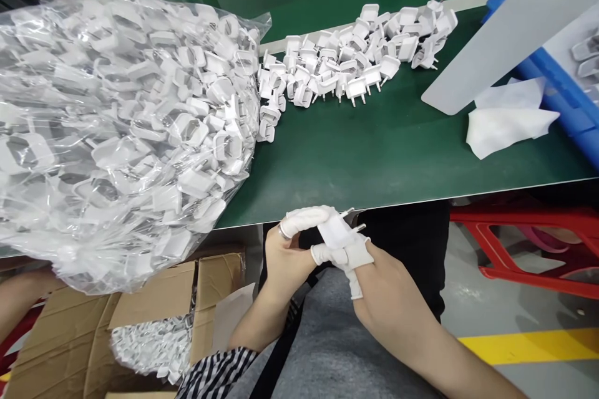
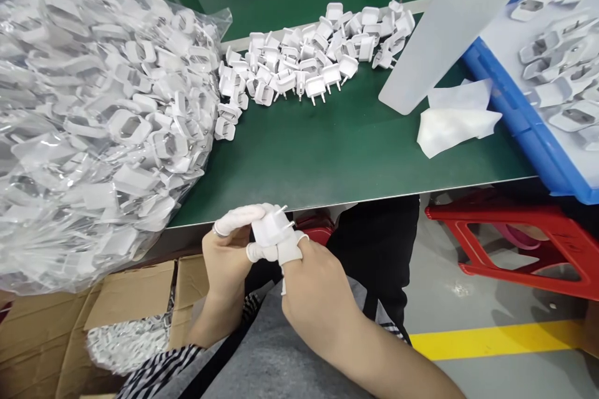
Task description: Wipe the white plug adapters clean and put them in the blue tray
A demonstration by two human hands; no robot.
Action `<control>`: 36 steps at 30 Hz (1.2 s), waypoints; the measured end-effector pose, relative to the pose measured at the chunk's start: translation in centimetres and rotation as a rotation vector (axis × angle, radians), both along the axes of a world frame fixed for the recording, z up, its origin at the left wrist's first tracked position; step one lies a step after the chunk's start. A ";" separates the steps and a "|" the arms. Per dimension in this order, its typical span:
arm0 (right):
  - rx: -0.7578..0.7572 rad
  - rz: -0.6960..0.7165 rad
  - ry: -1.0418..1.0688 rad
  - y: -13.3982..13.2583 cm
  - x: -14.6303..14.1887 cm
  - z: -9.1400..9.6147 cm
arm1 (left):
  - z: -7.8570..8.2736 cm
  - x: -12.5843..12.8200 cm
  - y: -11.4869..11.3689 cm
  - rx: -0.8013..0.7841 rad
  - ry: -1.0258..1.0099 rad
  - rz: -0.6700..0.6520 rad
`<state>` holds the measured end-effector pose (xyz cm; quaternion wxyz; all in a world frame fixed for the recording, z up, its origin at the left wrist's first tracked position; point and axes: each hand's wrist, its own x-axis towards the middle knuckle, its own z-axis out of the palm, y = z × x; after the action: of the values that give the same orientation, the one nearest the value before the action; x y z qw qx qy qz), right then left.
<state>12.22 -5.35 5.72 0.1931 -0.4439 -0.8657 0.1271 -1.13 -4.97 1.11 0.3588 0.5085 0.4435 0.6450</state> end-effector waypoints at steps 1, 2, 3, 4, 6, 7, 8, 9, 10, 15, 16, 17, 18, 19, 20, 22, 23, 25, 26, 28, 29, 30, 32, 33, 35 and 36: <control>-0.023 0.000 -0.011 0.1 0.0 -0.2 | 0.0 -0.1 -0.1 -0.020 0.022 -0.032; -0.042 -0.001 -0.019 0.1 0.0 -0.4 | 0.0 -0.1 -0.2 -0.037 0.046 -0.066; -0.054 -0.002 -0.022 0.2 -0.1 -0.7 | 0.0 -0.1 -0.3 -0.048 0.073 -0.101; -0.062 -0.003 -0.021 0.2 -0.2 -0.9 | 0.0 -0.1 -0.3 -0.047 0.102 -0.133; -0.090 0.000 -0.008 0.2 -0.6 -1.3 | 0.1 0.0 -0.4 -0.025 0.170 -0.178; -0.117 0.004 0.006 0.3 -0.8 -1.5 | 0.2 0.2 -0.4 -0.007 0.213 -0.183; -0.156 0.010 0.028 0.3 -1.1 -1.6 | 0.3 0.4 -0.4 0.013 0.261 -0.175; -0.203 0.020 0.058 0.3 -1.3 -1.6 | 0.4 0.7 -0.5 0.035 0.307 -0.153; -0.249 0.023 0.090 0.3 -1.6 -1.7 | 0.4 1.0 -0.5 0.055 0.346 -0.122; -0.253 -0.089 0.106 0.3 -2.1 -2.2 | 0.6 2.3 -0.8 -0.032 0.232 0.057; -0.202 -0.117 0.093 0.3 -2.1 -2.4 | 0.5 2.5 -0.8 -0.087 0.159 0.074; -0.147 -0.139 0.086 0.4 -2.1 -2.6 | 0.5 2.6 -0.8 -0.142 0.085 0.082; -0.096 -0.155 0.085 0.4 -2.1 -2.8 | 0.4 2.8 -0.8 -0.193 0.018 0.085; -0.054 -0.165 0.085 0.4 -2.1 -3.0 | 0.3 2.8 -0.8 -0.233 -0.037 0.087; -0.026 -0.165 0.088 0.3 -2.1 -3.2 | 0.3 2.9 -0.7 -0.258 -0.077 0.092; 0.001 -0.141 0.100 0.3 -2.2 -3.5 | 0.2 3.0 -0.8 -0.261 -0.110 0.111; 0.009 -0.129 0.111 0.2 -2.3 -3.6 | 0.1 2.9 -0.8 -0.245 -0.108 0.121; 0.016 -0.113 0.147 0.1 -2.3 -3.6 | 0.0 2.9 -0.9 -0.207 -0.073 0.146; 0.011 -0.108 0.170 0.0 -2.3 -3.6 | 0.0 2.8 -0.9 -0.189 -0.035 0.163; -0.011 -0.115 0.201 0.0 -2.2 -3.4 | 0.2 2.7 -0.8 -0.155 0.065 0.194; -0.020 -0.120 0.204 0.0 -2.2 -3.3 | 0.3 2.6 -0.7 -0.140 0.104 0.196; -0.025 -0.127 0.199 0.1 -2.1 -3.3 | 0.4 2.5 -0.6 -0.133 0.116 0.186; -0.022 -0.141 0.180 0.3 -1.8 -3.1 | 0.8 2.3 -0.4 -0.161 0.045 0.135; -0.017 -0.141 0.184 0.4 -1.7 -3.0 | 0.9 2.2 -0.3 -0.196 -0.026 0.105; -0.020 -0.113 0.251 0.7 -1.4 -2.9 | 1.1 2.0 -0.1 -0.292 -0.172 0.042; -0.033 -0.085 0.304 0.9 -1.2 -2.8 | 1.2 1.9 -0.1 -0.342 -0.232 0.015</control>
<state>11.02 -4.48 2.95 0.3197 -0.4588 -0.8048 0.1989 0.80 -5.09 2.27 0.4839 0.3591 0.5060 0.6171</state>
